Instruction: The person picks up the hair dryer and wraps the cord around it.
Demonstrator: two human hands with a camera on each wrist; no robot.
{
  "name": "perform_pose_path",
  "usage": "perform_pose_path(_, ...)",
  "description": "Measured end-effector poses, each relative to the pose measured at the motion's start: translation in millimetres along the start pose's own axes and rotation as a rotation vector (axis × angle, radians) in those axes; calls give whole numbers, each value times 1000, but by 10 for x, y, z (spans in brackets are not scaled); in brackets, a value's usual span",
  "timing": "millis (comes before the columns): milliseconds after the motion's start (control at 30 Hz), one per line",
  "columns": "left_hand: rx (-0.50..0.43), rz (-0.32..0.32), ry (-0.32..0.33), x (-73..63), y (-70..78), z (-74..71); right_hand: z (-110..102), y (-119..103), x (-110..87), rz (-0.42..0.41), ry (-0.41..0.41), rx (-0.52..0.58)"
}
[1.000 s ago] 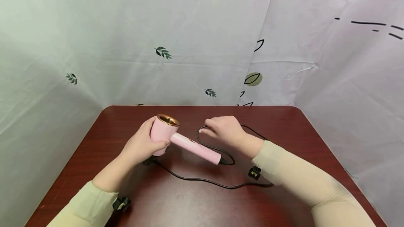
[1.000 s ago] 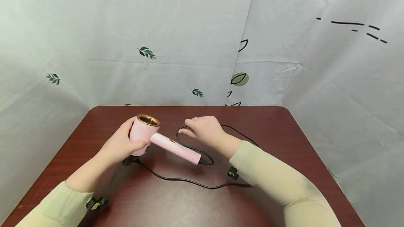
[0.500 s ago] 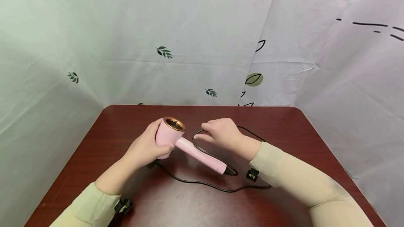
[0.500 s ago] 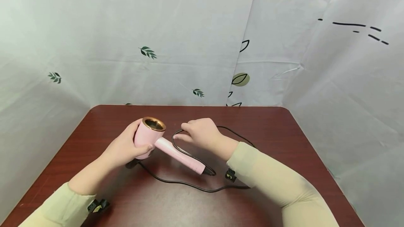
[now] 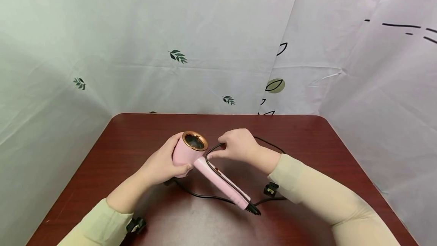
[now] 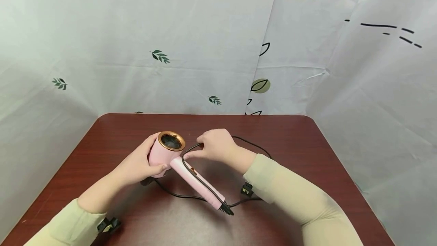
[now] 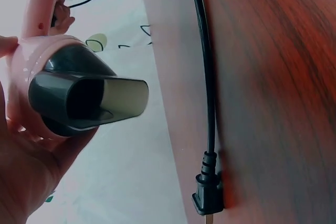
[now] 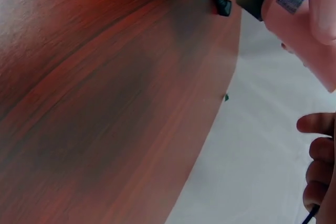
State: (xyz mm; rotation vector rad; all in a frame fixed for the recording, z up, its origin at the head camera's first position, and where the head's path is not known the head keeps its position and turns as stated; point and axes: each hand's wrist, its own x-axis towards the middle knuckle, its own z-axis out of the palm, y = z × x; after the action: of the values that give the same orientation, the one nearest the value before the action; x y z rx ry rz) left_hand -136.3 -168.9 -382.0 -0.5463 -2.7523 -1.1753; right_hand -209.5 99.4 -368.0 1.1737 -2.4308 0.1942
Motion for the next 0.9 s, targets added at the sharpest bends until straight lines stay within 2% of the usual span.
perform_pose_path(100,-91,33,-13,5,-16,17,-38,-28,30,16,-98,103)
perform_pose_path(233,-223,69,-37,15,-28,40,-76,-48,70,57,-229,306)
perform_pose_path(300,-267,80,-36,18,-30,47,-87,-48,90,87,-273,416)
perform_pose_path(400,-296,90,-13,17,-37,49,-76,-39,119,135,-298,563)
perform_pose_path(500,-325,100,8,17,-47,48,-39,-32,140,176,-288,720)
perform_pose_path(667,-372,109,34,28,-57,60,18,-48,153,227,-222,1007)
perform_pose_path(767,-375,96,58,29,-41,68,43,-68,156,277,-160,1118)
perform_pose_path(900,-389,62,98,31,-8,91,47,-117,172,355,-84,1203)
